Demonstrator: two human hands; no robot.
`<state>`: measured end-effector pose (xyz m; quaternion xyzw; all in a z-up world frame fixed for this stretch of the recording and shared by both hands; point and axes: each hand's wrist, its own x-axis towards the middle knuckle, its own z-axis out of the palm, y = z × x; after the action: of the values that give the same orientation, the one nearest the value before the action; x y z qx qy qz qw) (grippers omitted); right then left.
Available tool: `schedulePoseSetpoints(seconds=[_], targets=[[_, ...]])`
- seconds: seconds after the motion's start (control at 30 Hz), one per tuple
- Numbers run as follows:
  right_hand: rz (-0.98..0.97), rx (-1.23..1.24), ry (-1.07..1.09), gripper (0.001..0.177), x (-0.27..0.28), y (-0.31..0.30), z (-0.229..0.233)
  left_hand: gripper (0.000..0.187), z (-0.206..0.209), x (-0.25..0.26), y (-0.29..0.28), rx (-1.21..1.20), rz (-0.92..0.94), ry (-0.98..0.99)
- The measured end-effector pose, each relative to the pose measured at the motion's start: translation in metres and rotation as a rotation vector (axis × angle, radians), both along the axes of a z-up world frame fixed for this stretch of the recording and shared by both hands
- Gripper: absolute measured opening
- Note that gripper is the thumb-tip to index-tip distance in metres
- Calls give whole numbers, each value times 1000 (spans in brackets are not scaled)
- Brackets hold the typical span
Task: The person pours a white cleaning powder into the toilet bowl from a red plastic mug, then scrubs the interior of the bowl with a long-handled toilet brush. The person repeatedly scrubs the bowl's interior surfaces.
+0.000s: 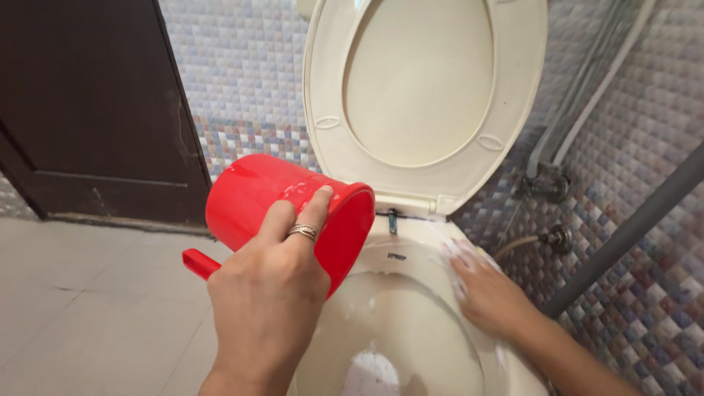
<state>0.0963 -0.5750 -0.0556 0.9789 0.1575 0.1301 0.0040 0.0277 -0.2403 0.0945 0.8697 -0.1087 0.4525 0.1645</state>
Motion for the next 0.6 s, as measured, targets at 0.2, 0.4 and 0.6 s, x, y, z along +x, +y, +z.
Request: schedulePoseSetpoints(seconds=[0.2, 0.4, 0.6], targets=[[-286, 183, 47, 69, -50, 6, -2, 68, 19, -20, -3, 29, -91, 244], [-280, -78, 166, 57, -79, 24, 13, 69, 59, -38, 15, 35, -79, 488], [131, -15, 492, 19, -181, 111, 13, 72, 107, -55, 47, -63, -9, 649]])
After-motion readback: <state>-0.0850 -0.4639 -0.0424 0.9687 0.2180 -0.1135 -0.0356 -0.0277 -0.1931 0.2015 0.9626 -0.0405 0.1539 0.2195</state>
